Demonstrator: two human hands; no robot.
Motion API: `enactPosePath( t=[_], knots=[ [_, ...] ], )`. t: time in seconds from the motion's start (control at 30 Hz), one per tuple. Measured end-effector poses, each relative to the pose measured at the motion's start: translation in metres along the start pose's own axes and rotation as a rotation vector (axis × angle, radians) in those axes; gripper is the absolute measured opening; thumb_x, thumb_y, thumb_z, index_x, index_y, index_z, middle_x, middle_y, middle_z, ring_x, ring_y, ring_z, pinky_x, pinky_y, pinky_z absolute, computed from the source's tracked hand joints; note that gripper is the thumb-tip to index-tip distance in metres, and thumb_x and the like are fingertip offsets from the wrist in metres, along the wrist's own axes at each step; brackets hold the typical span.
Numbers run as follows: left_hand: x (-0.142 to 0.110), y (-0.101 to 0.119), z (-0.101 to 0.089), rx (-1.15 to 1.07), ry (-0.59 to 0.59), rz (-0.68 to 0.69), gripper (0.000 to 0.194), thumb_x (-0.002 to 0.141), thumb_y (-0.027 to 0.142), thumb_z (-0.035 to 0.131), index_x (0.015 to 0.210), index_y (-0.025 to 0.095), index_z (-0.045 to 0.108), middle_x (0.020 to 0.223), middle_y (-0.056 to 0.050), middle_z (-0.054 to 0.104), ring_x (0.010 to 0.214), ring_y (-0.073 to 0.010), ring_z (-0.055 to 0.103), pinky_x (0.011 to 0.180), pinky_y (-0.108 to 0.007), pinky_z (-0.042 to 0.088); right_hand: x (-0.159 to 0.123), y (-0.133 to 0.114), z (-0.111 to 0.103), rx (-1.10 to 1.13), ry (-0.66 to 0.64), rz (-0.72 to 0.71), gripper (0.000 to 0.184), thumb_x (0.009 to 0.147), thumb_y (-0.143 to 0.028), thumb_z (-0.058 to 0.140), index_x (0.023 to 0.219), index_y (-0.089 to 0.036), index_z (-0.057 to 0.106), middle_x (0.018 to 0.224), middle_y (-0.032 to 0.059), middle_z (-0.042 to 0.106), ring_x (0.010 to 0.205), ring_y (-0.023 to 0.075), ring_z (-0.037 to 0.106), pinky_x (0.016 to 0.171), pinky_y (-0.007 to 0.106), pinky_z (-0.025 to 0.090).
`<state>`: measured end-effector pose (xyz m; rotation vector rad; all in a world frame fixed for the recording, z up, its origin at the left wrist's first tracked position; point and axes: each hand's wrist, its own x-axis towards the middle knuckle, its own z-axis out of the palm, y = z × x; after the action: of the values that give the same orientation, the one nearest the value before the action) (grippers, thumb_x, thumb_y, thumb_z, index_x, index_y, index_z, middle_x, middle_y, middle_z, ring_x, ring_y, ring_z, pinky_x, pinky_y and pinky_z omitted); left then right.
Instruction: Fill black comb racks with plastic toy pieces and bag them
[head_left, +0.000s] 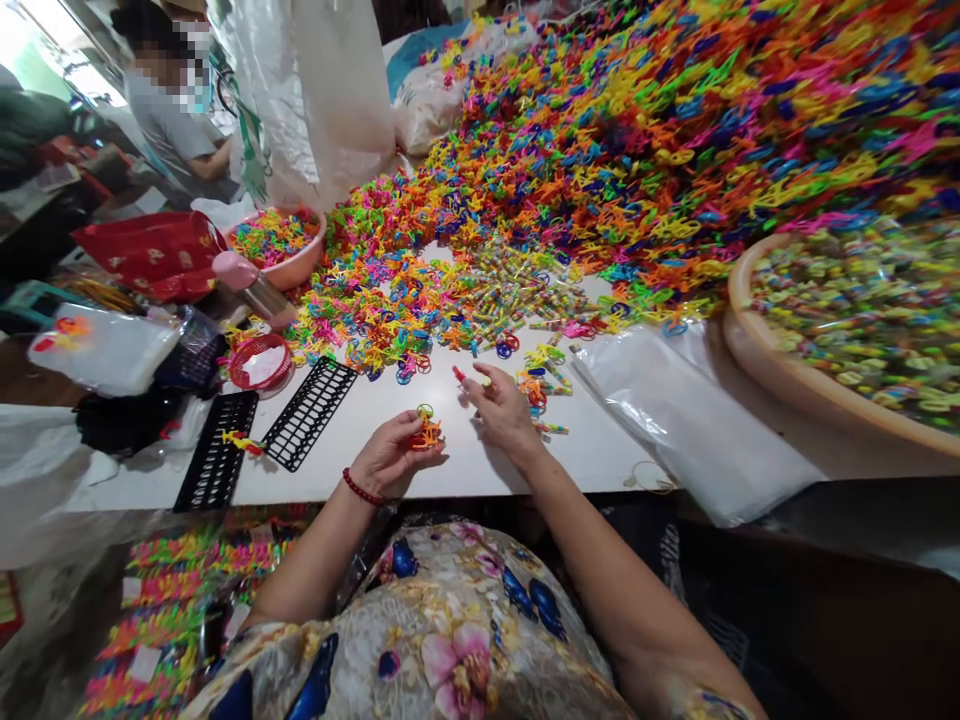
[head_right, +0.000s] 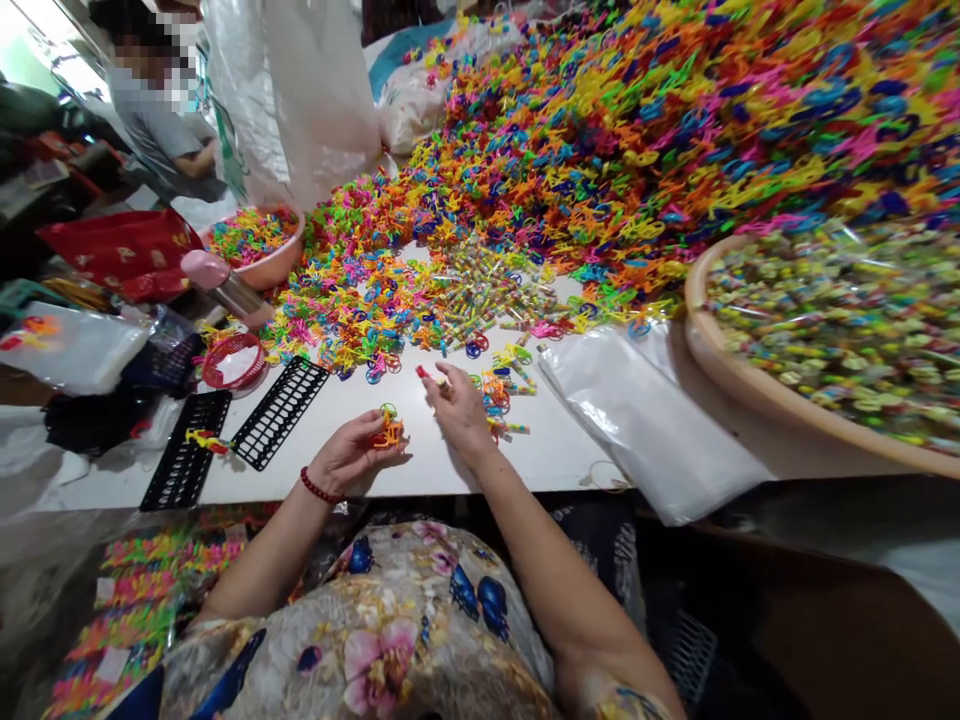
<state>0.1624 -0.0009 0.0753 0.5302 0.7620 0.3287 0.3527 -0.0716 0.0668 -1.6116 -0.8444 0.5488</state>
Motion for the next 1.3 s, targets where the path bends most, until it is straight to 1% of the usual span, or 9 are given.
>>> enactPosePath(
  t=[0.13,0.27,0.43,0.57,0.7,0.8,0.93,1.13,1.3],
  knots=[
    [-0.002,-0.003,-0.004,-0.012,0.036,0.078,0.024,0.076,0.017,0.075,0.094,0.015,0.059,0.089,-0.007,0.069,0.080,-0.0204,0.071,0.082,-0.043,0.058,0.001,-0.009,0.006,-0.138,-0.015,-0.158,0.034,0.089,-0.047,0.052,0.102,-0.019,0.069,0.096,0.0097,0.068,0.086,0.0219,0.064,0.077,0.034,0.052],
    [-0.001,-0.005,-0.003,-0.053,0.067,0.181,0.021,0.077,0.017,0.075,0.091,0.014,0.060,0.085,-0.005,0.068,0.073,-0.0154,0.068,0.077,-0.034,0.057,-0.037,-0.007,0.014,-0.024,-0.279,0.086,0.039,0.090,-0.054,0.050,0.086,-0.020,0.069,0.059,-0.0011,0.058,0.052,0.0149,0.054,0.051,0.026,0.044],
    [0.003,-0.012,0.009,-0.116,0.064,0.224,0.022,0.073,0.014,0.079,0.087,0.014,0.061,0.083,-0.003,0.068,0.071,-0.0117,0.065,0.072,-0.024,0.054,-0.067,-0.002,0.024,0.097,-0.336,0.206,0.042,0.087,-0.059,0.052,0.088,-0.020,0.066,0.055,-0.0038,0.054,0.045,0.0124,0.049,0.046,0.024,0.042],
    [0.004,-0.023,0.019,-0.072,0.086,0.254,0.026,0.070,0.020,0.083,0.085,0.014,0.063,0.084,-0.002,0.068,0.073,-0.0112,0.065,0.072,-0.023,0.053,-0.066,-0.002,0.017,-0.185,-0.268,-0.109,0.031,0.092,-0.044,0.048,0.084,-0.020,0.067,0.066,0.0013,0.064,0.060,0.0156,0.059,0.057,0.025,0.048],
    [-0.001,-0.027,0.020,0.000,0.189,0.311,0.032,0.076,0.041,0.078,0.086,0.014,0.065,0.081,-0.005,0.068,0.069,-0.0125,0.065,0.062,-0.022,0.050,-0.065,0.001,0.007,-0.442,-0.107,-0.501,0.031,0.094,-0.021,0.040,0.109,-0.019,0.067,0.087,0.0094,0.071,0.077,0.0214,0.067,0.068,0.031,0.054],
    [-0.004,-0.023,0.015,-0.024,0.051,0.078,0.048,0.083,0.059,0.064,0.084,0.011,0.066,0.075,-0.009,0.067,0.063,-0.0164,0.064,0.057,-0.027,0.051,-0.066,0.009,0.007,-0.592,-0.103,-0.726,0.045,0.089,-0.008,0.039,0.127,-0.020,0.062,0.077,0.0077,0.068,0.070,0.0214,0.066,0.060,0.029,0.052],
    [-0.005,-0.019,0.008,-0.161,-0.070,-0.066,0.039,0.086,0.048,0.064,0.088,0.009,0.069,0.076,-0.009,0.067,0.064,-0.0172,0.064,0.064,-0.033,0.056,-0.071,0.023,0.014,-0.766,-0.136,-0.851,0.056,0.084,-0.003,0.044,0.136,-0.022,0.057,0.064,0.0038,0.062,0.056,0.0192,0.060,0.050,0.026,0.045],
    [0.007,-0.029,0.007,-0.250,0.045,0.158,0.015,0.074,0.018,0.075,0.071,0.014,0.061,0.063,-0.001,0.059,0.055,-0.0117,0.058,0.054,-0.024,0.050,-0.075,0.034,0.018,-0.674,-0.203,-0.710,0.058,0.082,-0.010,0.050,0.137,-0.028,0.056,0.068,0.0030,0.068,0.059,0.0204,0.065,0.052,0.026,0.049],
    [0.008,-0.022,0.013,-0.259,0.166,0.307,0.025,0.074,0.023,0.080,0.087,0.019,0.059,0.079,0.001,0.064,0.062,-0.0114,0.064,0.064,-0.028,0.056,-0.074,0.021,0.014,-0.239,-0.322,-0.182,0.036,0.086,-0.032,0.057,0.121,-0.027,0.064,0.066,-0.0015,0.064,0.058,0.0175,0.061,0.055,0.028,0.052]
  ],
)
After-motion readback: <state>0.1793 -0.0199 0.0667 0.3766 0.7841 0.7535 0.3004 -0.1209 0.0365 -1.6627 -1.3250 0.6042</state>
